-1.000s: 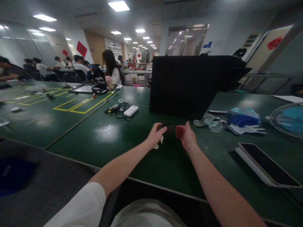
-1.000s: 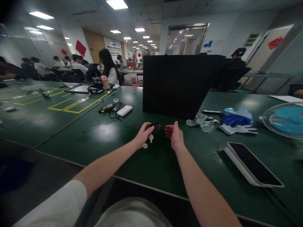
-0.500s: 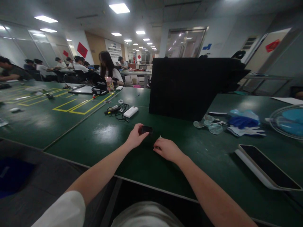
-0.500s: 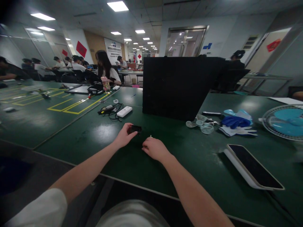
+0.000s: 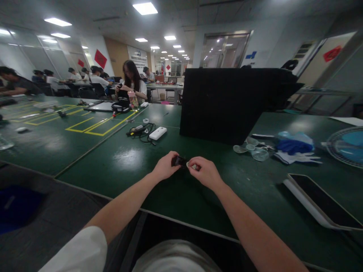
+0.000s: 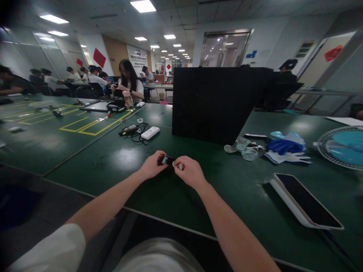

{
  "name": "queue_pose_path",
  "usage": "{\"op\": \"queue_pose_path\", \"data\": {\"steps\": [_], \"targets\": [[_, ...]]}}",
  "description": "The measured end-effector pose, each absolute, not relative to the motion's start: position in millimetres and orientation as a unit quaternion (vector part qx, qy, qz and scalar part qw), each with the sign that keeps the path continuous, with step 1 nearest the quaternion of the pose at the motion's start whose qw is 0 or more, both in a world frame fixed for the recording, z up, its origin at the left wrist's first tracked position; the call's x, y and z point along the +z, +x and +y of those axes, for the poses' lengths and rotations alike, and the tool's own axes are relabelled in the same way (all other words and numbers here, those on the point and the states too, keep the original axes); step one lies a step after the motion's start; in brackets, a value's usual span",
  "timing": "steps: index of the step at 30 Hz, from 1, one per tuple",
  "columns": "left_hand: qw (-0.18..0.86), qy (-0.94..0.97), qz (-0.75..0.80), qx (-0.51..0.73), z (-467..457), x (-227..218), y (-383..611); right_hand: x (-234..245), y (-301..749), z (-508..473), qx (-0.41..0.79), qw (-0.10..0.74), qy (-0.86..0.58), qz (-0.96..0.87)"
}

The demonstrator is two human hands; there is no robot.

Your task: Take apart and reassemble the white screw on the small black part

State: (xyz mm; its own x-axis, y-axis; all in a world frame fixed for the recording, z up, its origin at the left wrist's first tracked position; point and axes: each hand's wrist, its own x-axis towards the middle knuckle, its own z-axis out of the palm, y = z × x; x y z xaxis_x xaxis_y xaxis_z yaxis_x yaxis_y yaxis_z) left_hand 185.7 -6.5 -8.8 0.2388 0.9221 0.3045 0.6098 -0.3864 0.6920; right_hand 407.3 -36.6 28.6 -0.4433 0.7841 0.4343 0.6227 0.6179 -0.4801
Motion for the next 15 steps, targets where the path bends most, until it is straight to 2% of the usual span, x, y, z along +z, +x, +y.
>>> {"op": "queue_pose_path", "data": {"steps": [2, 9, 15], "targets": [[0.231, 0.760, 0.504, 0.339, -8, -9, 189, 28, 406, -36, 0.111, 0.348, -0.402, -0.839], [0.285, 0.766, 0.476, 0.326, -15, -8, 195, 19, 402, -30, 0.068, 0.279, -0.386, -0.877], [0.282, 0.747, 0.490, 0.349, -12, -8, 192, 23, 420, -24, 0.074, 0.288, -0.449, -0.843]]}}
